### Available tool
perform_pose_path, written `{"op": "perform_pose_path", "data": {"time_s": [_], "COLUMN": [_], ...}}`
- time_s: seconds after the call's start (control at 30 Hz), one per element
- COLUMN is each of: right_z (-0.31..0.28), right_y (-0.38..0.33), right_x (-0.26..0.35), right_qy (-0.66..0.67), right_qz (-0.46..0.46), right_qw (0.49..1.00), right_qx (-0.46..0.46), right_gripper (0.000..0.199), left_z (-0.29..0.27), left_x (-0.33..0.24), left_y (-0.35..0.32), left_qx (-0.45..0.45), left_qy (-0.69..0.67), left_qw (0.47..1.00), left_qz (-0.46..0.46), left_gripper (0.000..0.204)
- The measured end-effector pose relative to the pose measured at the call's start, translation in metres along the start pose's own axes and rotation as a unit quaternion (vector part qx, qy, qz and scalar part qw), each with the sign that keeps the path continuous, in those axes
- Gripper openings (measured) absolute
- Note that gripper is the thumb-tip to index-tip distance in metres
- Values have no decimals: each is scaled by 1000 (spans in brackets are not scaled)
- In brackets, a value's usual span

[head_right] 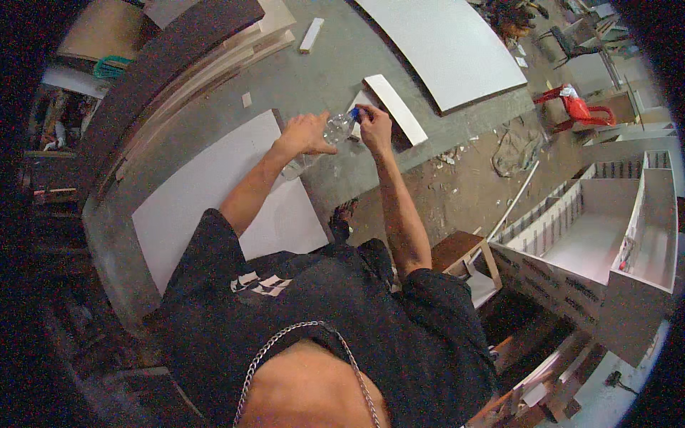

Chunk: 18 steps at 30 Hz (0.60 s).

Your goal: The person cleans the edge of a white board by hand using a small piece of cloth, moving it back and forth along the corner and edge.

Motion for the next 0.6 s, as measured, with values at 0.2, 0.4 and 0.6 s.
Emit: {"op": "perform_pose_path", "data": {"time_s": [0.2, 0.4, 0.6], "right_z": [-6, -40, -52], "right_y": [-51, -63, -163], "right_x": [26, 147, 116], "right_qy": [-59, -76, 104], "right_qz": [-12, -217, -39], "right_qw": [998, 972, 993], "right_qx": [-19, -48, 30], "right_gripper": [19, 21, 23], "left_z": [53, 47, 75], "left_x": [10, -7, -3], "left_y": [-17, -10, -45], "left_qx": [-12, -212, -379], "left_qy": [-51, -262, -330], "left_qw": [998, 937, 863], "left_qz": [21, 87, 51], "left_gripper": [87, 111, 98]}}
Point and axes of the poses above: each hand's wrist, its own y-axis towards the middle knuckle, its own z-axis out of the palm, x = y × z, the point moved 6 cm from there along y, towards the middle knuckle, and after that the axes turned 3 degrees about -z, right-handed, at the moved point
